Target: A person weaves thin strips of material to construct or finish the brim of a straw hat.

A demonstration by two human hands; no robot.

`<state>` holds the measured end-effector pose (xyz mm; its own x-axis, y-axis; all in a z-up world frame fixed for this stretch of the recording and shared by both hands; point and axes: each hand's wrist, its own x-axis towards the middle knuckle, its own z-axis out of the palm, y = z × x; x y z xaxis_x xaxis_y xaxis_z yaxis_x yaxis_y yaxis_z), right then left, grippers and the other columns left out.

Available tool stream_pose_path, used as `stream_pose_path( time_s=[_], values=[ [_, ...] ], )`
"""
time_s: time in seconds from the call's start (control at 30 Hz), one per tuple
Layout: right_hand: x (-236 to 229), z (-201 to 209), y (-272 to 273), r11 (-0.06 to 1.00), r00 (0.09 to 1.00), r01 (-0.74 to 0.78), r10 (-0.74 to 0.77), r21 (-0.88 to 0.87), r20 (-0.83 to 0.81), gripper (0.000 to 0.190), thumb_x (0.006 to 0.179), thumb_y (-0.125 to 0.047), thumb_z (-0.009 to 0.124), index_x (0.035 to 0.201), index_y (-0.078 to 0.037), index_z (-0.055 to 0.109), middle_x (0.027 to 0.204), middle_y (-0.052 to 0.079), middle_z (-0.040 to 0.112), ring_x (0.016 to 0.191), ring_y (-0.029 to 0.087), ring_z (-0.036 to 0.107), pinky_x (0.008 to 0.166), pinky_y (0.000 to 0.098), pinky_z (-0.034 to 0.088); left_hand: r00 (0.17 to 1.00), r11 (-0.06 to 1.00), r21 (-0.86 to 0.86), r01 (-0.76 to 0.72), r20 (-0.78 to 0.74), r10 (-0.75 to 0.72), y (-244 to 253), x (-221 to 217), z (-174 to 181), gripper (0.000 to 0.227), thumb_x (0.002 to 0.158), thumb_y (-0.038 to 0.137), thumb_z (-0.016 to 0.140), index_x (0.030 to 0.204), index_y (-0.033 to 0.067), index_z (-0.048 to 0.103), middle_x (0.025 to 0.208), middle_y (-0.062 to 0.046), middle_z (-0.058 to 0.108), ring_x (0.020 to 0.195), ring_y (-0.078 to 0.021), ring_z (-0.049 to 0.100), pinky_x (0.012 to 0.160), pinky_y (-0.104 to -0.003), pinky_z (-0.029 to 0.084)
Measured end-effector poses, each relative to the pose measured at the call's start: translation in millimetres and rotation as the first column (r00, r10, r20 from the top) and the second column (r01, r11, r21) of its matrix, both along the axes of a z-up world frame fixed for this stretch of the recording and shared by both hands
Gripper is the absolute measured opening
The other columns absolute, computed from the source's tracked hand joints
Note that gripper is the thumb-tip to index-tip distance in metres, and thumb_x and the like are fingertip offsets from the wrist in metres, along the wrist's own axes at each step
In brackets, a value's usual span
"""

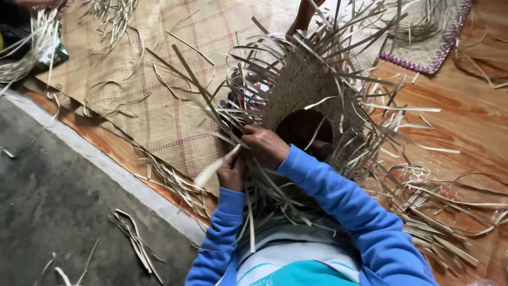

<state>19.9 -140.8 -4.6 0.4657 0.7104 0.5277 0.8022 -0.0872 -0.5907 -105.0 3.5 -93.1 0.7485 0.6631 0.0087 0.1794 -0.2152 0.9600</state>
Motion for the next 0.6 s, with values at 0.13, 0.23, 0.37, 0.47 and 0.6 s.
stream_pose_path(
  time_s=[0.13,0.23,0.37,0.47,0.6],
  values=[
    [-7.9,15.9,-15.5,0.994,0.982,-0.106,0.106,-0.011,0.155,0.019,0.097,-0.007,0.052,0.095,-0.016,0.068,0.095,0.002,0.063,0.089,0.028,0.062,0.076,0.0345,0.054,0.996,0.958,-0.288,-0.007,-0.087,-0.019,27.8,3.5,-34.6,0.02,0.085,0.014,0.077,0.104,0.0128,0.083,0.096,-0.011,0.08,0.092,-0.0196,0.073,0.092,-0.041,0.058],
    [-14.6,13.1,-26.5,0.995,0.961,-0.092,0.098,-0.032,0.257,0.015,0.105,-0.012,0.058,0.094,-0.016,0.068,0.096,0.001,0.062,0.097,0.024,0.062,0.081,0.0339,0.052,0.985,0.946,-0.324,0.005,-0.163,-0.061,33.6,10.6,-24.3,0.024,0.082,0.027,0.082,0.103,0.0144,0.084,0.09,-0.011,0.08,0.088,-0.0206,0.075,0.088,-0.04,0.058],
    [-8.9,22.5,-30.8,0.975,0.972,-0.223,0.224,-0.011,0.071,0.021,0.104,-0.015,0.052,0.093,-0.016,0.069,0.095,0.002,0.065,0.095,0.03,0.064,0.077,0.0437,0.052,0.962,0.959,-0.284,0.022,-0.255,-0.098,35.6,14.2,-23.3,0.025,0.084,0.038,0.088,0.102,0.0217,0.084,0.085,-0.007,0.08,0.083,-0.0178,0.076,0.083,-0.034,0.059],
    [1.4,-5.6,-15.1,0.995,0.989,-0.085,0.091,-0.055,0.117,0.02,0.102,-0.014,0.053,0.09,-0.022,0.067,0.088,-0.002,0.067,0.088,0.026,0.067,0.077,0.0388,0.056,0.965,0.978,-0.201,0.055,-0.241,-0.104,10.9,13.4,11.9,0.019,0.087,0.034,0.083,0.1,0.0203,0.084,0.086,-0.009,0.08,0.09,-0.0234,0.077,0.089,-0.038,0.057],
    [7.6,-28.3,20.3,0.988,0.971,0.138,-0.121,-0.069,0.209,0.015,0.102,-0.024,0.055,0.089,-0.027,0.06,0.086,-0.008,0.063,0.089,0.018,0.066,0.075,0.0336,0.056,0.98,0.988,-0.139,0.07,-0.176,-0.094,-3.5,0.6,41.8,0.019,0.098,0.027,0.071,0.105,0.013,0.083,0.095,-0.013,0.081,0.097,-0.0198,0.073,0.092,-0.038,0.056]
  ],
)
